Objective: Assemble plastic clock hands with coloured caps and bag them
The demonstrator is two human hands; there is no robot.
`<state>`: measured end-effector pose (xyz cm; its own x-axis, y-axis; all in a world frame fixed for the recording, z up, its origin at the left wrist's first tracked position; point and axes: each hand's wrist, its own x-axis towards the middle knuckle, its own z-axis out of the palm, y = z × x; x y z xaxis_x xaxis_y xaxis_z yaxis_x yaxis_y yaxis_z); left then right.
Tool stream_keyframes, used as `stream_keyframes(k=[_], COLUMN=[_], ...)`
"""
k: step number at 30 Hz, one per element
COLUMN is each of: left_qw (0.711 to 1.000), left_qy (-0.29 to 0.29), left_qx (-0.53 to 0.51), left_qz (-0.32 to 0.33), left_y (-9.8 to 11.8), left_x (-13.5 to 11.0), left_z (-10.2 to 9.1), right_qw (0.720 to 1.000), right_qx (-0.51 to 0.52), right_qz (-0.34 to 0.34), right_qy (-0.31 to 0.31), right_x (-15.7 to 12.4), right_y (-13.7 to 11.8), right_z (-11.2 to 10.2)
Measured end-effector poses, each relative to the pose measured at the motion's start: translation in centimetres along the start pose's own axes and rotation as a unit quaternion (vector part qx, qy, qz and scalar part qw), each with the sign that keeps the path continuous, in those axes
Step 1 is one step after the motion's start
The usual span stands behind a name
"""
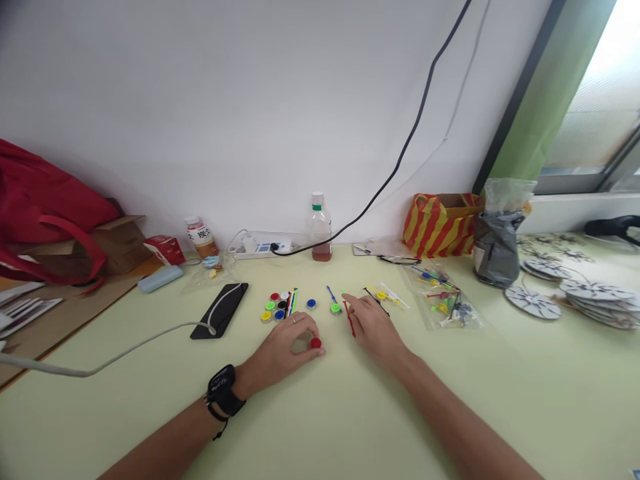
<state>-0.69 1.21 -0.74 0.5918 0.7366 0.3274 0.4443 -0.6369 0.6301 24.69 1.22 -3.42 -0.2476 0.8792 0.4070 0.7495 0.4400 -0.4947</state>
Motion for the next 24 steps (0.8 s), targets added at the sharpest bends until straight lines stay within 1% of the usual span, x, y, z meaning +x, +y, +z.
stream_keyframes(k=[2,5,7,9,14,22,24], left_qw=[0.999,0.994,0.986,0.977,0.959,0.944,0.941], left_qy=[0.012,0.052,0.087,0.107,0.131,0.156,0.164], left_qx=[-0.023,-0.081,-0.123,-0.164,-0.224,-0.261,-0.264], left_qz=[-0.018,-0.048,-0.066,-0.082,-0.111,-0.127,-0.131], left_y=[0.0,0.1,0.1,0.1,-0.3,-0.4,-0.4], left_x=[-0.1,-0.1,-0.1,0.0,0.1,0.1,0.2], left_z=[0.0,0.2,0.4,0.7,1.1,1.3,1.3], right_qw=[1.0,0.999,0.999,0.998,0.997,0.996,0.995], right_qx=[-0.003,-0.018,-0.022,-0.013,0.028,0.03,0.036], right_qz=[0.017,0.004,-0.004,0.0,0.014,-0.005,-0.023], right_qy=[-0.004,-0.031,-0.047,-0.054,-0.073,-0.086,-0.087], right_x=[-0.1,-0.1,-0.1,-0.1,-0.3,-0.4,-0.5], right_y=[0.2,0.3,0.1,-0.2,-1.3,-1.1,-1.3], right_z=[-0.1,-0.3,-0.5,-0.7,-1.0,-0.7,-0.9])
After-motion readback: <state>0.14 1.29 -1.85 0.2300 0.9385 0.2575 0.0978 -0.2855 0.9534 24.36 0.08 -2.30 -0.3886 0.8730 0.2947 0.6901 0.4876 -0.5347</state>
